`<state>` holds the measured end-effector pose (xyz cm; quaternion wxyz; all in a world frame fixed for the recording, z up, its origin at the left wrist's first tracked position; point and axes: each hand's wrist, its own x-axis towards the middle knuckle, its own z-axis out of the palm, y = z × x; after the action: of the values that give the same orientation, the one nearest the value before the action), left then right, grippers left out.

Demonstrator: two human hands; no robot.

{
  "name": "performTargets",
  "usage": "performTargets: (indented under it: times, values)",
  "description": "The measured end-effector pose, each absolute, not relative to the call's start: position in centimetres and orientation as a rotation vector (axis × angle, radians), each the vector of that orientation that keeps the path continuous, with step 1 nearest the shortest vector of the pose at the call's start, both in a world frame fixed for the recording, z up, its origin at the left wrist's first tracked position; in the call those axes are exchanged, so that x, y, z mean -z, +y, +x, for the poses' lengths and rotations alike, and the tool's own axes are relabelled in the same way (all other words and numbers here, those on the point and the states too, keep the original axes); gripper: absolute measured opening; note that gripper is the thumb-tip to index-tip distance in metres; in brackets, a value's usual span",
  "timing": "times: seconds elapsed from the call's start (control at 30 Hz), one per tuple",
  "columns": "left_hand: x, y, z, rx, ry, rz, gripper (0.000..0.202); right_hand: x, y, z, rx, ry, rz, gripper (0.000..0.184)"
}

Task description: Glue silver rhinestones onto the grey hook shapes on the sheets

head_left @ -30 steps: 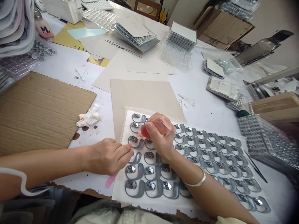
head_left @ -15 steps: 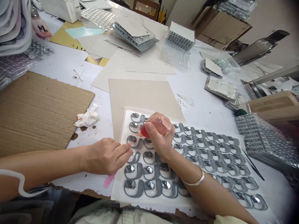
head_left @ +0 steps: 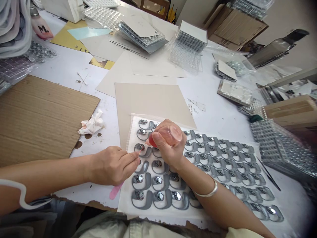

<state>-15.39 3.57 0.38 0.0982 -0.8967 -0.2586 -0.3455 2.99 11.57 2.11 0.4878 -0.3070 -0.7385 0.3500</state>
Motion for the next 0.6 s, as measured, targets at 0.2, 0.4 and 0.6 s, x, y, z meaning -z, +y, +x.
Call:
performTargets:
  times: [0.2,0.4,0.6]
  values:
    - [-0.34,3.51,-15.51,1.006,-0.773,-2.658,0.012,-1.79,11.58,3.26,-0.81,-1.756,-0.696,0.016]
    - [-0.38,3.58,-15.56,1.007,-0.766,-2.665,0.015,-1.53,11.72,3.59,-0.823,-1.705,-0.725,0.016]
    - [-0.56,3.65,-15.56,1.006,-0.754,-2.676,0.017,-1.69,11.69,3.54,-0.834,-1.728,-0.785,0.019]
